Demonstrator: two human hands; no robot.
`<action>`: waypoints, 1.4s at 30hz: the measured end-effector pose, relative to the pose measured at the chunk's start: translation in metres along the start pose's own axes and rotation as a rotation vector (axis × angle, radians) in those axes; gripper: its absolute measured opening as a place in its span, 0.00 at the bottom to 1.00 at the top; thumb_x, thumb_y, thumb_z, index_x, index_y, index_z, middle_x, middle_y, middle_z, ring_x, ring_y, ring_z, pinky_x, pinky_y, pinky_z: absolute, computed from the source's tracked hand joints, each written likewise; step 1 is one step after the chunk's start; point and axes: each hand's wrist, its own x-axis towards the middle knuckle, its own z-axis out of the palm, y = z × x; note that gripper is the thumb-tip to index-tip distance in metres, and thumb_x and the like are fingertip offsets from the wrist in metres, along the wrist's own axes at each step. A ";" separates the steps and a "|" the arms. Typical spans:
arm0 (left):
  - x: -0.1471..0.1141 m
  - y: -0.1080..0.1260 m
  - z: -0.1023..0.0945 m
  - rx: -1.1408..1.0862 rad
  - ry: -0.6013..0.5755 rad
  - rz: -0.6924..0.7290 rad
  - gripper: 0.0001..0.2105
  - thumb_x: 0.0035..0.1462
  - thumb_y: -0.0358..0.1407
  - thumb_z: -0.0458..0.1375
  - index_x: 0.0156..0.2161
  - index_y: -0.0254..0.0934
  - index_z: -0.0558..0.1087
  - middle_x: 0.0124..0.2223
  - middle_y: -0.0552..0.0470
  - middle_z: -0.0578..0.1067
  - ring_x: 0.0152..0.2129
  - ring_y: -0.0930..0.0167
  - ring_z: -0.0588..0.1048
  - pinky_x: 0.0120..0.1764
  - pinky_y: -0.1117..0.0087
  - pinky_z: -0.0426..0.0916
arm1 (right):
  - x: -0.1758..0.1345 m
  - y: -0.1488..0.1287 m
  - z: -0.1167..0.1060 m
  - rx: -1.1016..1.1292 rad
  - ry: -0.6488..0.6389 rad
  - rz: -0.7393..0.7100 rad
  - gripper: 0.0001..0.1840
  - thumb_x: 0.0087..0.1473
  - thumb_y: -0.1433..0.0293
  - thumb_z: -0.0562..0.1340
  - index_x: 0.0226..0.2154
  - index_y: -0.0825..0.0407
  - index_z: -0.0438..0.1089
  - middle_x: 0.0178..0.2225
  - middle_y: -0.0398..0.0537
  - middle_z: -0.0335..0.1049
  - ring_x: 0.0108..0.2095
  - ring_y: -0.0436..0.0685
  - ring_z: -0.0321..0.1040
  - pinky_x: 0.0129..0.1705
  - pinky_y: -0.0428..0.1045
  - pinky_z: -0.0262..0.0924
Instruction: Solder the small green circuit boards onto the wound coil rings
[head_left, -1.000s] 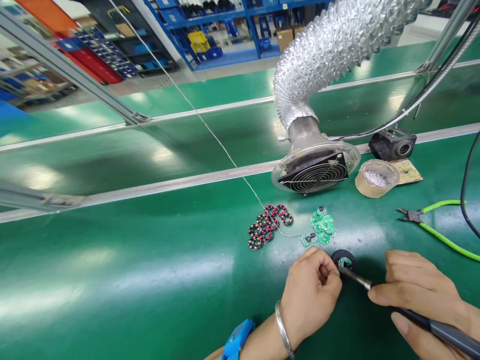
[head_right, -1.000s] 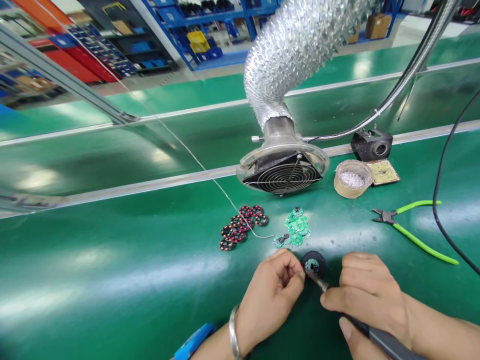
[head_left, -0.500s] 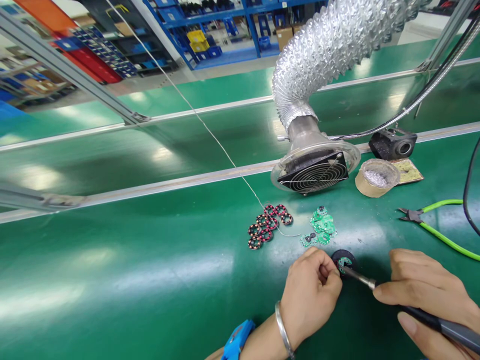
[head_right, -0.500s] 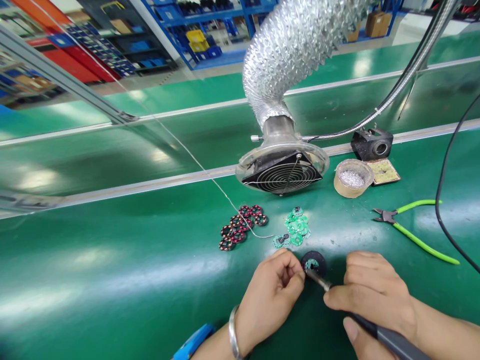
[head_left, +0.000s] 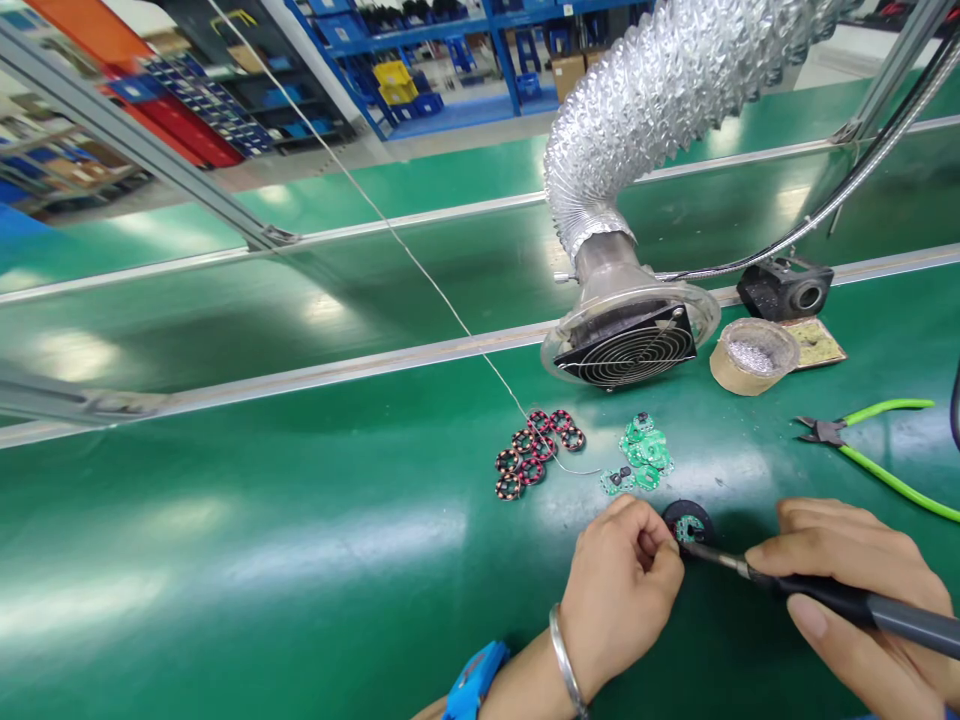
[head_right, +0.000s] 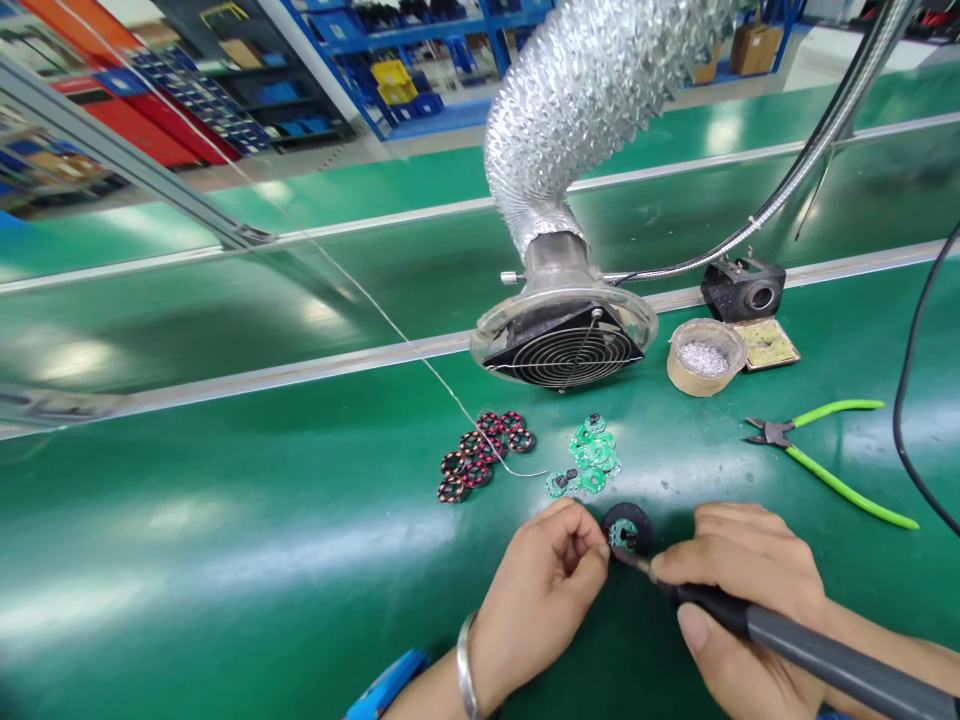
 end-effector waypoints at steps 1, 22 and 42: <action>0.000 0.000 0.000 0.000 0.000 0.001 0.07 0.48 0.24 0.53 0.22 0.36 0.66 0.24 0.56 0.66 0.22 0.74 0.65 0.26 0.74 0.58 | 0.000 0.001 -0.001 -0.014 -0.013 -0.005 0.13 0.50 0.74 0.55 0.39 0.49 0.69 0.22 0.44 0.67 0.20 0.54 0.63 0.24 0.50 0.55; 0.000 0.000 0.000 -0.018 -0.008 -0.004 0.07 0.47 0.24 0.53 0.22 0.36 0.66 0.25 0.55 0.66 0.21 0.75 0.65 0.26 0.74 0.58 | 0.007 0.000 -0.012 -0.046 -0.145 -0.033 0.15 0.49 0.76 0.56 0.40 0.51 0.68 0.22 0.42 0.66 0.20 0.53 0.64 0.23 0.49 0.58; -0.001 -0.008 0.000 -0.100 -0.041 0.030 0.07 0.49 0.24 0.50 0.24 0.36 0.67 0.26 0.55 0.66 0.18 0.77 0.64 0.23 0.76 0.58 | 0.022 0.062 -0.029 -0.638 0.296 0.074 0.15 0.61 0.69 0.57 0.50 0.51 0.68 0.39 0.50 0.73 0.35 0.57 0.70 0.39 0.52 0.65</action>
